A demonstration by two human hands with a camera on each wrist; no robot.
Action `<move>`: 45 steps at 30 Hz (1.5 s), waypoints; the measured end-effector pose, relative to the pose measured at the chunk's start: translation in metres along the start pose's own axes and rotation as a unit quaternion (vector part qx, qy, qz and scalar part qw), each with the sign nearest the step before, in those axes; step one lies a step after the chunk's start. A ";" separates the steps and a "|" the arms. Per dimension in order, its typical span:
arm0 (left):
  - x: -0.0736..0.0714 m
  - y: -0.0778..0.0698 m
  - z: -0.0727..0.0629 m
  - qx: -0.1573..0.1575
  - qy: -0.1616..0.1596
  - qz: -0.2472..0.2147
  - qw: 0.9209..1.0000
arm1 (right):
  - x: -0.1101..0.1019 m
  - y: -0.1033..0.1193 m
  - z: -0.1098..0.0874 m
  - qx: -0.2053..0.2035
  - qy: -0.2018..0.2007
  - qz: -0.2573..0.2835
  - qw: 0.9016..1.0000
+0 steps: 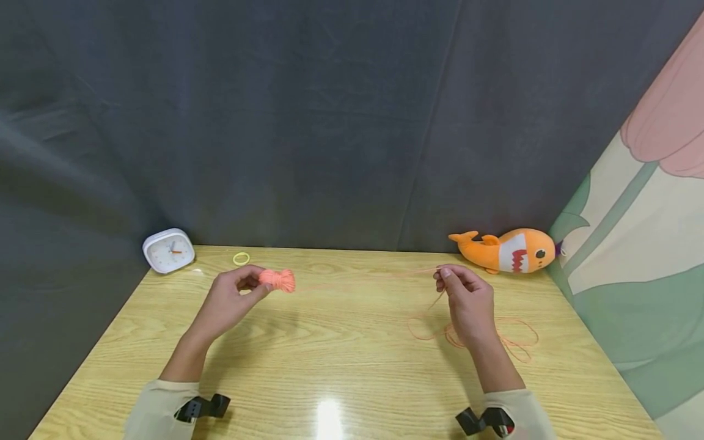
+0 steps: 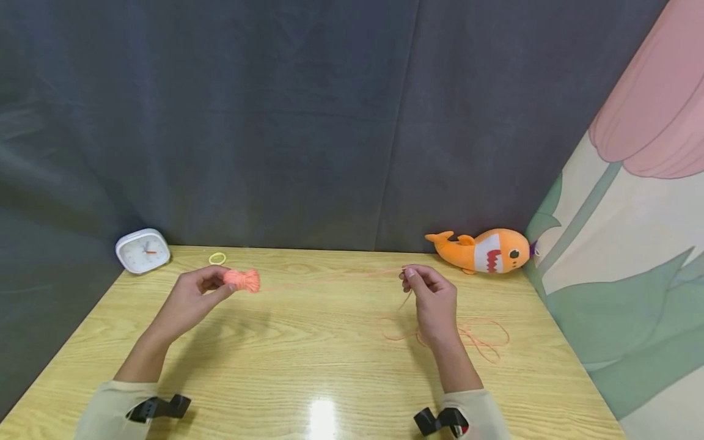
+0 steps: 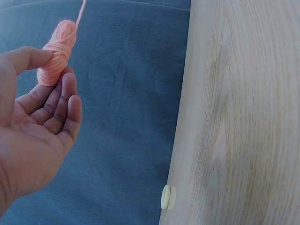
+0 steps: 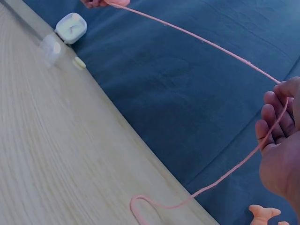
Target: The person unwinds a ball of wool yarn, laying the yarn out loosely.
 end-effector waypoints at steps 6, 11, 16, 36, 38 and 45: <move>0.000 0.000 -0.001 0.002 0.000 -0.001 1.000 | -0.006 0.005 0.001 -0.002 -0.005 0.009 1.000; 0.000 -0.001 0.000 0.002 0.001 -0.001 1.000 | -0.011 0.009 0.003 -0.009 -0.011 0.027 1.000; 0.001 -0.002 0.001 0.001 0.003 0.002 1.000 | -0.019 0.016 0.007 -0.030 -0.025 0.064 0.997; -0.004 -0.002 -0.001 -0.008 0.000 -0.001 1.000 | -0.049 0.032 0.015 -0.029 -0.105 0.107 0.988; -0.004 -0.001 -0.001 -0.008 0.001 -0.001 1.000 | -0.052 0.034 0.016 -0.029 -0.116 0.115 0.986; -0.005 -0.002 -0.002 -0.010 -0.002 0.008 1.000 | -0.063 0.039 0.017 -0.026 -0.145 0.140 0.979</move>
Point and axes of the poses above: each hand's wrist, its own z-axis towards the middle knuckle, its own x-axis out of the palm, y = z × x, the point moved 4 cm from there along z, towards the middle knuckle, and after that the axes turned 5 degrees about -z, right-handed, at the moved point
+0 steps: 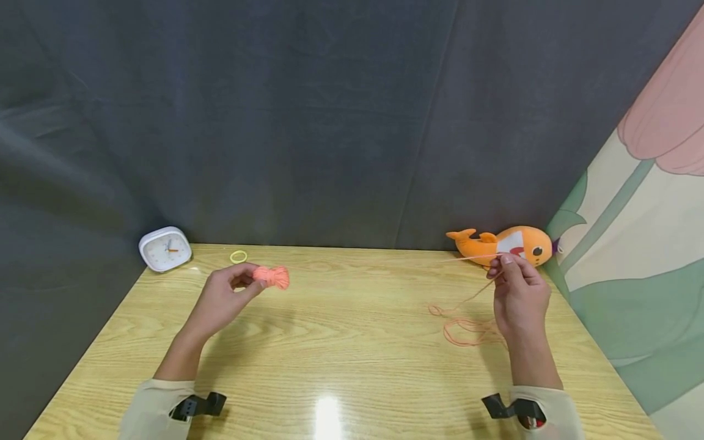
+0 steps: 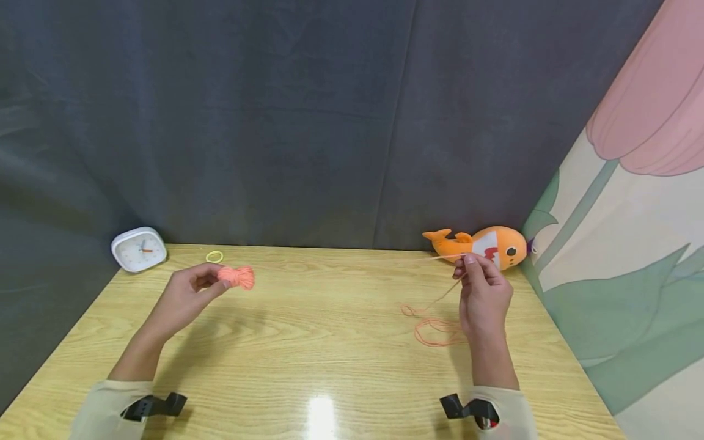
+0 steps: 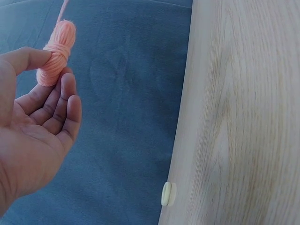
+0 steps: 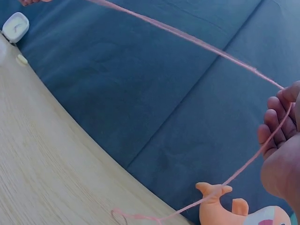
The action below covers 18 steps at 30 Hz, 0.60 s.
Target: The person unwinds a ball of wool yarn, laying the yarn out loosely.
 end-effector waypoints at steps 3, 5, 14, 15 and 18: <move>-0.001 0.000 0.000 -0.002 -0.002 0.001 1.000 | -0.002 0.001 0.001 0.002 0.003 0.004 1.000; -0.002 0.000 0.001 -0.004 -0.005 0.005 1.000 | -0.003 0.001 0.002 -0.002 0.004 0.010 1.000; -0.004 0.001 0.001 -0.008 -0.014 -0.002 1.000 | -0.012 0.008 0.007 -0.018 -0.029 0.023 0.999; -0.004 0.000 0.001 -0.010 -0.013 -0.001 1.000 | -0.012 0.009 0.007 -0.021 -0.026 0.025 0.999; -0.004 0.000 0.001 -0.013 -0.013 0.001 1.000 | -0.013 0.012 0.007 -0.024 -0.023 0.030 0.999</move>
Point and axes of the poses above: each hand's wrist, its own z-axis towards the middle knuckle, its own x-axis out of the palm, y = z × x, the point moved 4 cm from there along z, towards the middle knuckle, and after that the axes turned 5 degrees about -z, right-handed, at the moved point
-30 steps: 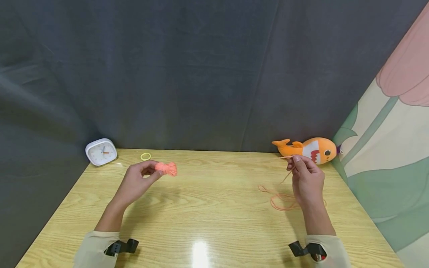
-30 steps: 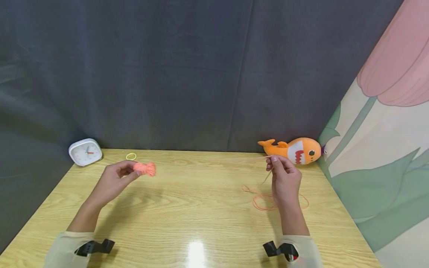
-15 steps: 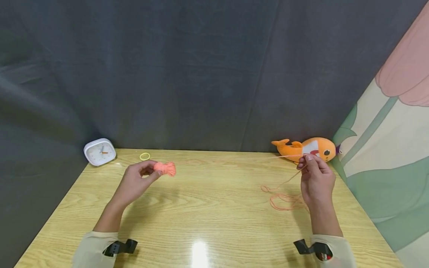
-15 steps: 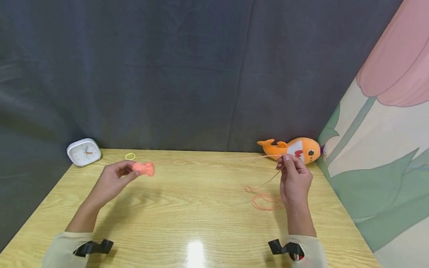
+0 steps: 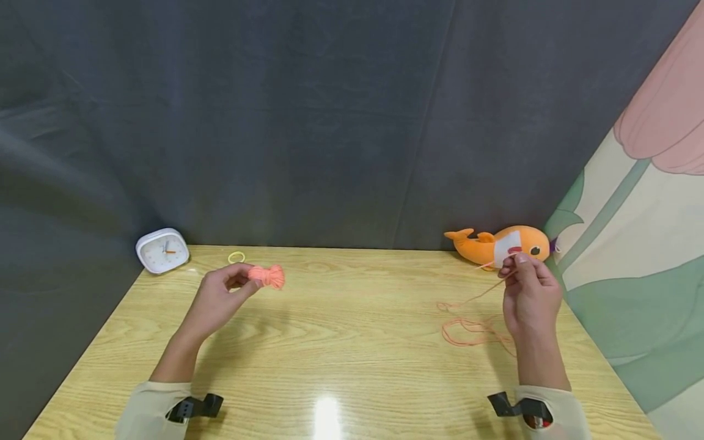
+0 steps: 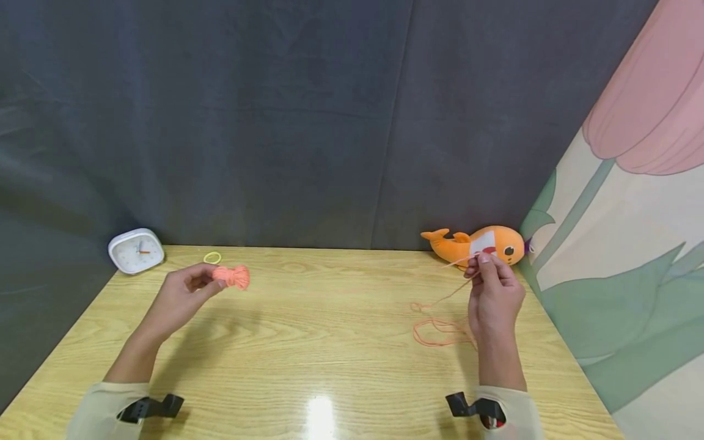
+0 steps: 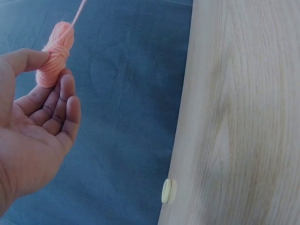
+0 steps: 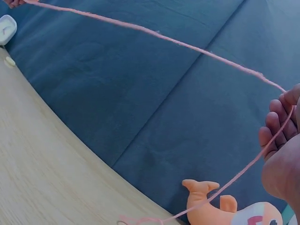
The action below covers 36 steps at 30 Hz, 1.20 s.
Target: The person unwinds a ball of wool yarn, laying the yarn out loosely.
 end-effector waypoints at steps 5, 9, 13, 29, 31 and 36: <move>-0.001 0.000 0.000 0.000 0.000 0.003 1.000 | -0.004 0.006 0.002 -0.008 -0.017 0.013 1.000; -0.001 0.001 0.000 -0.001 0.001 0.006 1.000 | -0.007 0.008 0.004 -0.015 -0.022 0.023 0.999; -0.001 0.001 0.000 -0.003 0.001 0.007 1.000 | -0.011 0.011 0.007 -0.023 -0.020 0.029 0.999; 0.000 0.001 0.001 -0.001 0.003 -0.004 1.000 | -0.032 0.026 0.017 -0.041 -0.068 0.055 0.995; 0.000 0.002 0.001 0.000 0.001 -0.002 1.000 | -0.034 0.027 0.018 -0.040 -0.069 0.060 0.995; -0.002 0.002 0.000 -0.001 -0.004 0.002 1.000 | -0.040 0.030 0.019 -0.035 -0.077 0.071 0.994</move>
Point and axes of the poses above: each hand's wrist, its own z-axis towards the middle knuckle, its own x-axis out of the palm, y = z × x, the point moved 4 cm from there along z, towards the middle knuckle, and after that the axes turned 5 degrees about -z, right-handed, at the moved point
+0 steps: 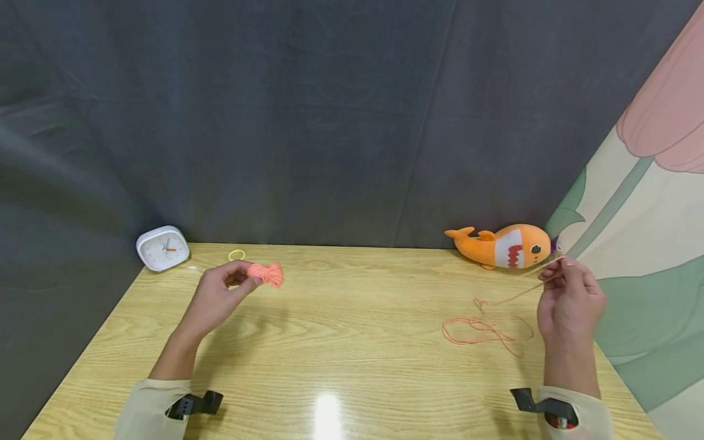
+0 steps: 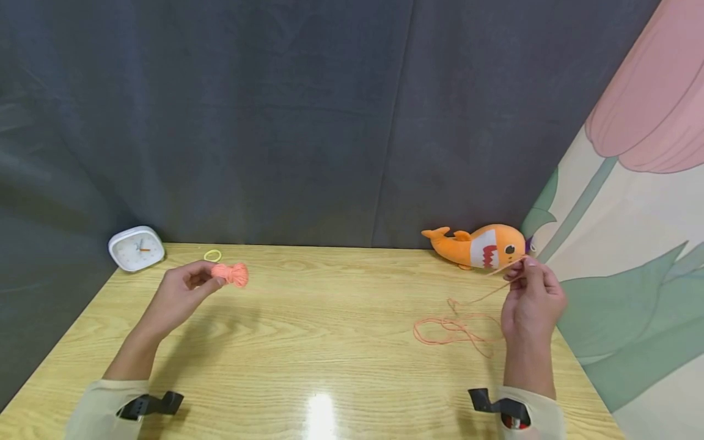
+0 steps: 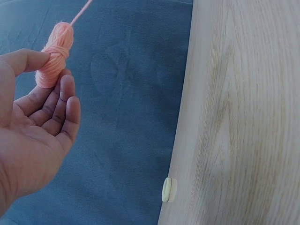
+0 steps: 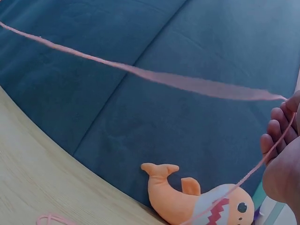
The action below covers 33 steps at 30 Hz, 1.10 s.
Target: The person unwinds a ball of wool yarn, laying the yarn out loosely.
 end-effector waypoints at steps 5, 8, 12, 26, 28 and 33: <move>-0.005 0.002 -0.001 0.006 -0.010 0.002 1.000 | -0.006 0.003 0.001 0.013 -0.023 -0.009 1.000; -0.009 0.002 -0.002 0.007 -0.020 0.003 1.000 | -0.009 0.002 0.002 0.028 -0.031 -0.027 0.999; -0.009 0.002 -0.001 0.005 -0.018 -0.005 1.000 | -0.014 -0.004 0.005 0.067 -0.034 -0.083 0.994; -0.001 0.003 0.000 0.010 -0.004 -0.004 1.000 | -0.041 -0.020 0.013 0.146 -0.059 -0.218 0.963; -0.001 0.003 0.000 0.010 -0.005 0.000 1.000 | -0.041 -0.021 0.014 0.139 -0.065 -0.211 0.966; -0.002 0.002 0.000 0.010 -0.008 0.001 1.000 | -0.028 -0.025 0.008 0.113 -0.042 -0.188 0.975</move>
Point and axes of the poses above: each hand's wrist, its own z-axis towards the middle knuckle, its own x-axis out of the palm, y = z × x, the point moved 4 cm from there along z, towards the middle knuckle, and after that the axes turned 5 degrees about -z, right-handed, at the moved point
